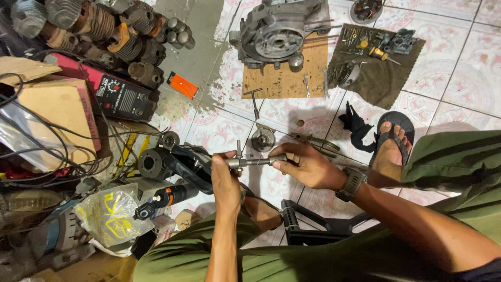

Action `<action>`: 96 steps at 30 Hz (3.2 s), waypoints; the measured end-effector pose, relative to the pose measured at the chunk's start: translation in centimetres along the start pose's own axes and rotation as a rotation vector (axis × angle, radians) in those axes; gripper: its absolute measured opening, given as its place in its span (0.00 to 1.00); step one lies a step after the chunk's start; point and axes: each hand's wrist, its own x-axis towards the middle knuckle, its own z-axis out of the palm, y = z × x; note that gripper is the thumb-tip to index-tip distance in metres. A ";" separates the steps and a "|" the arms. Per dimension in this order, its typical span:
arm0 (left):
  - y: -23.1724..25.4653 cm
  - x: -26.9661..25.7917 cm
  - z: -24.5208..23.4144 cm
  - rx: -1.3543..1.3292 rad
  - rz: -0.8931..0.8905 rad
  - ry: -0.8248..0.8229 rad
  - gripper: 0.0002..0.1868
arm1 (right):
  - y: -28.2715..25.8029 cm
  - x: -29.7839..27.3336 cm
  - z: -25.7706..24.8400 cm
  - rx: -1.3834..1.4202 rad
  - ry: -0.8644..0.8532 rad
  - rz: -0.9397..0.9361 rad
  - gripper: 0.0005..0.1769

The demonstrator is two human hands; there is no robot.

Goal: The person disassembles a mechanical component, likely a clutch assembly, using a screwdriver and pliers. They remove a central bolt, separate the housing from the internal mechanism, and place the parts on the floor.

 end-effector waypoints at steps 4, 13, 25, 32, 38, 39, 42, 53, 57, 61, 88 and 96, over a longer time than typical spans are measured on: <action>-0.7 0.7 -0.7 0.266 0.223 -0.086 0.20 | 0.8 -0.3 -0.5 -0.014 0.004 0.033 0.12; -1.8 0.0 0.4 -0.264 0.174 -0.169 0.15 | 1.4 0.0 -0.6 0.011 -0.025 0.116 0.12; 2.3 -1.9 1.7 0.374 0.028 -0.145 0.28 | 5.4 -0.7 -0.6 0.122 0.014 0.223 0.15; 0.9 -1.4 0.2 0.536 0.049 -0.087 0.18 | 4.3 -0.1 -0.7 0.068 -0.017 0.256 0.18; 0.5 -1.4 -0.1 0.191 0.053 -0.076 0.18 | 2.4 0.7 -0.5 0.030 -0.051 0.275 0.18; 0.6 -1.5 -0.3 0.385 -0.030 -0.074 0.17 | 2.0 0.8 -0.3 0.004 -0.058 0.287 0.18; 0.8 -2.3 -0.8 0.538 -0.091 -0.059 0.21 | 1.1 1.0 -0.2 -0.063 -0.099 0.309 0.18; 3.2 -7.5 -3.2 0.136 0.252 0.036 0.17 | -8.2 1.7 1.4 -0.328 -0.363 0.296 0.16; 4.8 -8.7 -2.5 0.048 0.278 0.098 0.17 | -8.5 1.3 1.2 -0.259 -0.396 0.253 0.13; 5.2 -9.7 -1.9 -0.048 0.210 0.168 0.16 | -7.6 1.0 0.8 -0.187 -0.385 0.211 0.15; 4.9 -10.6 2.3 -0.152 0.119 0.272 0.13 | -3.5 0.4 -1.4 0.065 -0.396 0.165 0.14; 5.1 -10.0 2.4 -0.089 0.128 0.213 0.15 | -3.5 -0.2 -2.4 0.068 -0.345 0.144 0.12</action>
